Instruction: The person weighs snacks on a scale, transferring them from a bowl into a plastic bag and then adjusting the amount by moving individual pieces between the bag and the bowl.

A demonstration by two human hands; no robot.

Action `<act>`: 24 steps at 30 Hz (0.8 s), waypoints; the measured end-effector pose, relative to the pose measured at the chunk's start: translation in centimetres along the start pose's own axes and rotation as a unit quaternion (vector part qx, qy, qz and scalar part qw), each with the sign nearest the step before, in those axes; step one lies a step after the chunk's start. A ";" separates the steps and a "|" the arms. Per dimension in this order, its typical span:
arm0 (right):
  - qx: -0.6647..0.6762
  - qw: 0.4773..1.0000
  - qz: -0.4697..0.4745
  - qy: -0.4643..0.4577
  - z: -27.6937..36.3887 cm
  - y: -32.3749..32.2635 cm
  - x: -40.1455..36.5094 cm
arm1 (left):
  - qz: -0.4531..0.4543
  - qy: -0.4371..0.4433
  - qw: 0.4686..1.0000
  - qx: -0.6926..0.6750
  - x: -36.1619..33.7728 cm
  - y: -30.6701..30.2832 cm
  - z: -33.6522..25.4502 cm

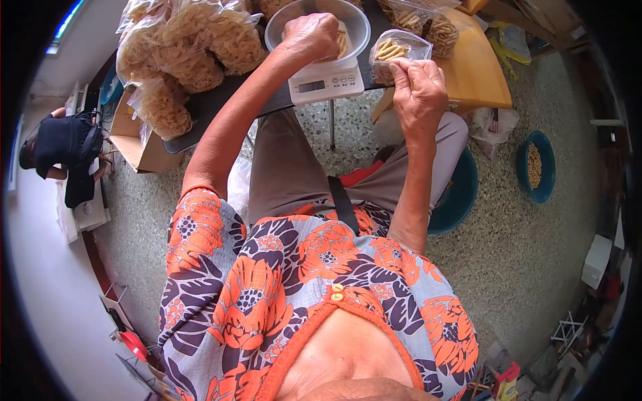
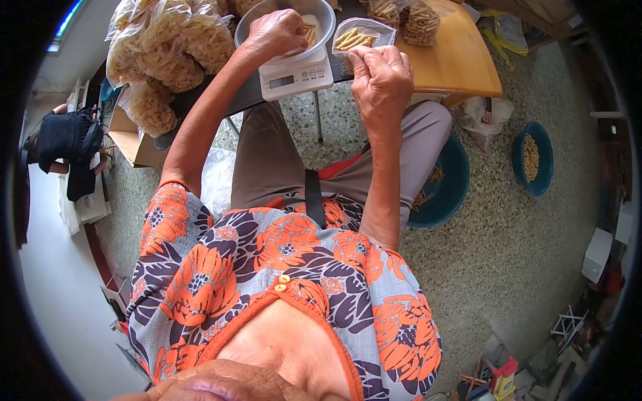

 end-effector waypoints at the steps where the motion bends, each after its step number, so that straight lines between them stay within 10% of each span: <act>1: 0.003 1.000 0.000 0.000 0.1 0.1 0.0 | 0.001 0.000 1.000 0.000 0.1 0.0 0.0; 22: -0.008 1.000 0.006 0.003 0.2 -0.2 0.0 | -0.036 -0.021 0.996 -0.076 1.2 -0.3 3.4; 23: -0.008 1.000 0.003 0.004 0.2 -0.3 0.0 | 0.141 -0.048 0.902 -0.404 1.3 0.4 4.0; 24: -0.005 1.000 0.005 0.006 0.2 -0.3 0.0 | 0.298 -0.069 0.674 -0.672 0.6 -0.4 2.7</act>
Point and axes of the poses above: each hand's wrist, its own x-axis towards the middle knuckle, its own y-axis out of the palm, z = x × y, the point moved 4 cm from there along x, towards the middle knuckle, and after that the axes turned 5 degrees about -z, right-handed, at the moved point
